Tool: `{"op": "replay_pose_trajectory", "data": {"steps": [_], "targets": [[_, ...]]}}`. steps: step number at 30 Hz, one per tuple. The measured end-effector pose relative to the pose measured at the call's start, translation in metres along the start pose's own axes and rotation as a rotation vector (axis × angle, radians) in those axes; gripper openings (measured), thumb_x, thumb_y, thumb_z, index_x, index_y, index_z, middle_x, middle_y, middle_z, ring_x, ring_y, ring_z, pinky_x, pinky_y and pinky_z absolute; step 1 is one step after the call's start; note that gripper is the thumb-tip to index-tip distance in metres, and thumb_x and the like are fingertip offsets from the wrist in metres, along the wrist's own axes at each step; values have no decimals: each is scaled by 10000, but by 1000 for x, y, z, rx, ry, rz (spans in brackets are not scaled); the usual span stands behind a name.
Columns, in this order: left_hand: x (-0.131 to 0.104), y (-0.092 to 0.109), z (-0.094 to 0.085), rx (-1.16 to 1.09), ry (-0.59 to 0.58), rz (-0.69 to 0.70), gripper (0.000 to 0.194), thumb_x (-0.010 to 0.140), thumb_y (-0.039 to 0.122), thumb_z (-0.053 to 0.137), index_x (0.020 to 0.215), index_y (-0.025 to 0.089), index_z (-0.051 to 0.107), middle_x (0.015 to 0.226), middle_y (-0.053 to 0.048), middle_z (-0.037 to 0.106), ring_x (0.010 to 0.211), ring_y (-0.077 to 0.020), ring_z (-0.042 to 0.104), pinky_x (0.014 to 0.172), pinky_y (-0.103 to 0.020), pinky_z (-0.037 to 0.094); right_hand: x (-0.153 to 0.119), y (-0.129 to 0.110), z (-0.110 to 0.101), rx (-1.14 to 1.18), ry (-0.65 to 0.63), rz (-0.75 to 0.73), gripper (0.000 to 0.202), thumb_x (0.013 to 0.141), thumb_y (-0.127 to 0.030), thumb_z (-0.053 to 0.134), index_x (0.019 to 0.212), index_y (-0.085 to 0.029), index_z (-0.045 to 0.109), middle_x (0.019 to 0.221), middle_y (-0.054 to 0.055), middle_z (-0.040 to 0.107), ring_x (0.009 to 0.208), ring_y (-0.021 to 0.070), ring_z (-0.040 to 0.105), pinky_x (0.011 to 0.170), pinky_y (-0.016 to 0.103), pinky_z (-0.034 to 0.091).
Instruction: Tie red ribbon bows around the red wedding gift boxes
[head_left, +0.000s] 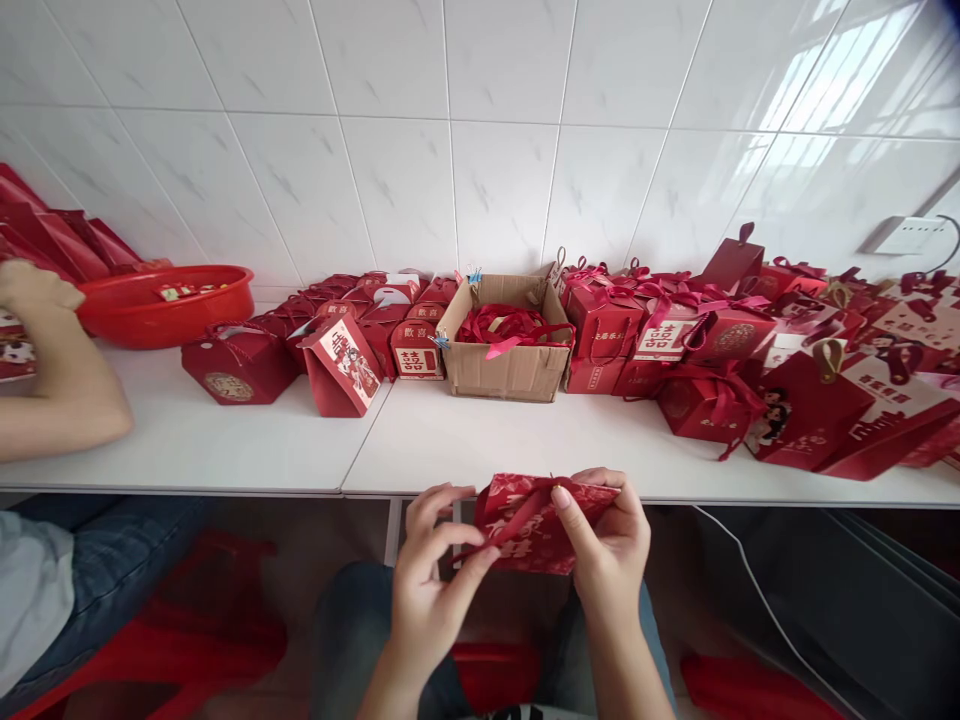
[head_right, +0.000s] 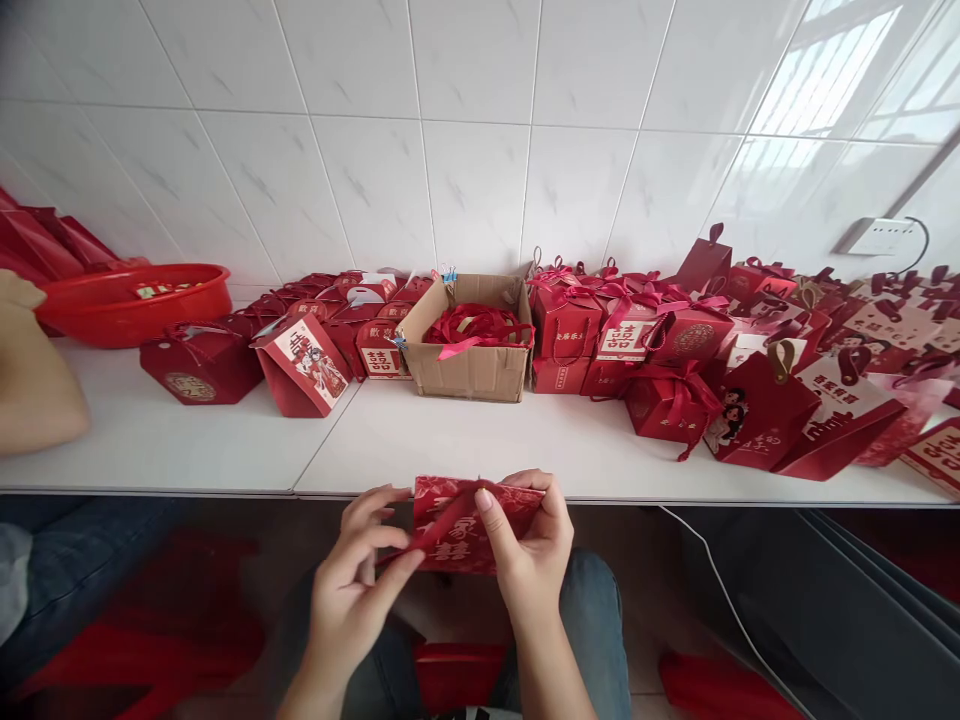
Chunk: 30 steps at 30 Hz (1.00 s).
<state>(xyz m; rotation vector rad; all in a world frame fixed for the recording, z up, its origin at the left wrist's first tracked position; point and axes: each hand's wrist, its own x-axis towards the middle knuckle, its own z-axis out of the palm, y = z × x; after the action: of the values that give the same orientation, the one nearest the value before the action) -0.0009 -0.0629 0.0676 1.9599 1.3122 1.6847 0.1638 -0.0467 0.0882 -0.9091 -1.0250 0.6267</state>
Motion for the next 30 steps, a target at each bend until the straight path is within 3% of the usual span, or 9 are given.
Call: {"op": "replay_pose_trajectory", "data": {"steps": [5,7,10,13,16,19,23,27,30], "targets": [[20,15,-26,-355,227,-107,55,827,211,662,817,209,608,807,-30,682,865,-203,685,787,-347,573,0,-3,-6,-18,-336,-236,179,766,-152,712,839,-207,557,718,16,614,648,158,588,582,291,477],[29,30,-28,-377,312,-83,178,806,207,690,943,228,578,733,8,669,725,-172,677,705,-324,583,-1,-5,-5,-31,-465,-316,203,750,-147,725,861,-209,567,721,28,637,642,169,589,589,318,480],[36,48,-27,-340,369,18,430,800,132,682,1139,310,486,788,36,680,691,-165,672,671,-332,586,-3,-10,-2,-17,-551,-393,246,741,-154,736,913,-220,574,737,29,656,652,180,598,612,345,482],[33,53,-30,-259,269,22,262,863,140,595,1083,281,580,848,-6,684,758,-180,681,703,-326,580,-4,-14,-1,-9,-562,-437,260,742,-143,730,929,-226,569,750,26,659,665,181,603,624,355,479],[23,51,-38,-250,-43,-112,223,938,198,465,1066,245,641,891,-65,705,902,-230,692,768,-340,582,-3,-17,-3,-36,-546,-457,247,748,-138,722,919,-225,567,747,25,655,666,181,605,623,358,482],[14,48,-43,-209,-267,-85,292,903,173,506,1155,263,623,989,-92,703,1021,-266,660,842,-374,567,-3,-18,-5,-38,-523,-472,223,759,-157,713,911,-226,566,724,18,646,642,181,609,605,358,490],[9,46,-39,-132,-254,59,341,829,89,586,1082,302,668,946,-68,657,971,-236,643,813,-347,559,-3,-20,-6,-33,-514,-490,224,762,-159,712,917,-225,565,714,18,649,634,181,614,591,354,494],[11,47,-30,-215,-204,-20,279,852,103,579,1014,305,684,1017,-62,668,971,-224,659,801,-331,572,-4,-21,-4,-27,-532,-471,211,772,-166,705,914,-228,563,724,21,656,650,185,621,599,357,498],[14,51,-26,-301,-199,-68,240,868,114,568,977,293,684,924,-42,704,849,-195,689,696,-276,582,-5,-20,-3,-17,-517,-463,207,767,-163,706,902,-222,561,720,18,644,637,178,607,590,350,488]]}}
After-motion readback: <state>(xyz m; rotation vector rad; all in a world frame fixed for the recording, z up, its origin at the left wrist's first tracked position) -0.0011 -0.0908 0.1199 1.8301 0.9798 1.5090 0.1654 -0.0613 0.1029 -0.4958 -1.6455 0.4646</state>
